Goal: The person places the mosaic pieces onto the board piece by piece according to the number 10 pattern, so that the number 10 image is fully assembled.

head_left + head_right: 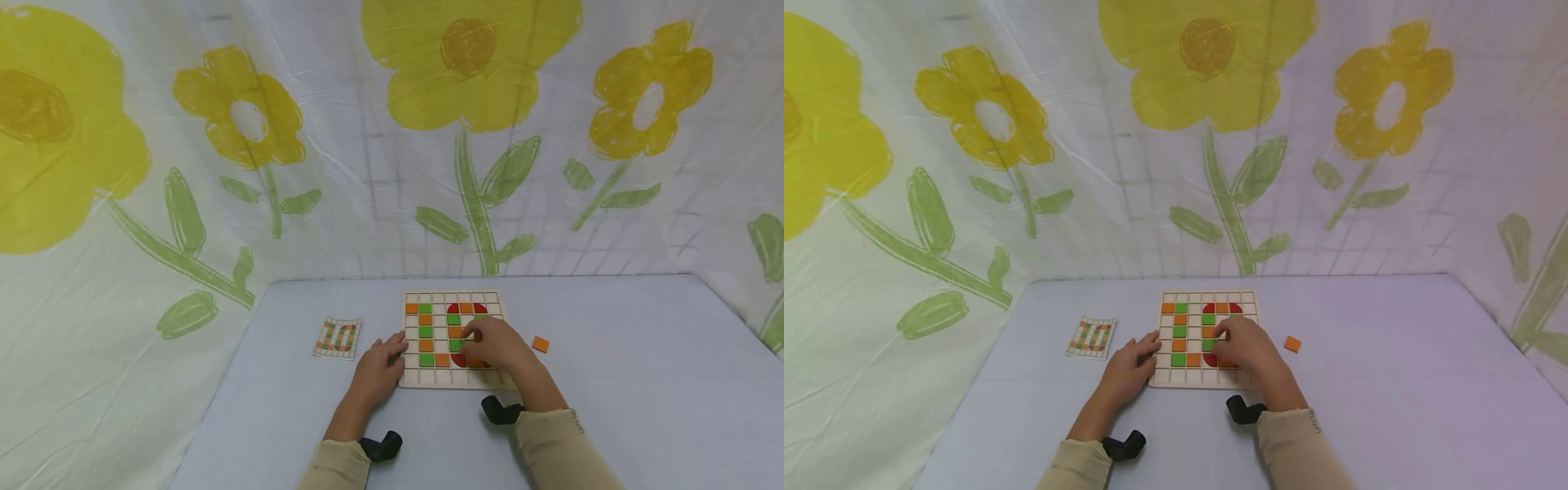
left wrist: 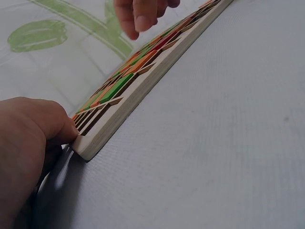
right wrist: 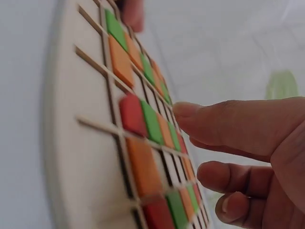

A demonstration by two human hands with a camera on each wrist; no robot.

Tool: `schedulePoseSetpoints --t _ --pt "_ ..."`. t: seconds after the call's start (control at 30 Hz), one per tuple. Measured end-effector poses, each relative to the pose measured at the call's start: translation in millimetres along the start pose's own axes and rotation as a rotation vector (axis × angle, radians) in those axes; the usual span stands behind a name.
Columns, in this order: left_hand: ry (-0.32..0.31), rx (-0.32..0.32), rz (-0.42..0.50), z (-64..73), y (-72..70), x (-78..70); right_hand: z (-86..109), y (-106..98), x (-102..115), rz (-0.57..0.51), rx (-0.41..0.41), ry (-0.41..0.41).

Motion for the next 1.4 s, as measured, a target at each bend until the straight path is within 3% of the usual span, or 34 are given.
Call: schedulePoseSetpoints --t 0.33,0.6,0.77,1.4 --pt "0.004 0.007 0.008 0.9 -1.6 -2.3 12.8 -62 -46 0.009 -0.087 0.165" --pt "0.001 0.002 0.008 0.8 -1.5 -0.8 25.3 -94 -76 -0.017 -0.119 0.299" --pt "-0.005 -0.001 0.010 1.2 -1.6 -0.5 26.6 -95 -87 -0.035 -0.095 0.343" --pt "-0.005 0.012 0.021 0.7 -1.7 -2.4 12.2 -73 -76 -0.008 -0.076 0.194"
Point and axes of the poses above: each hand's wrist, its own z-axis away from the middle knuckle, its own y-axis out of the palm, x = y × z, the point moved 4 cm from there along -z, towards the middle knuckle, and after that the axes turned 12 degrees about -z, right-handed, at the moved point
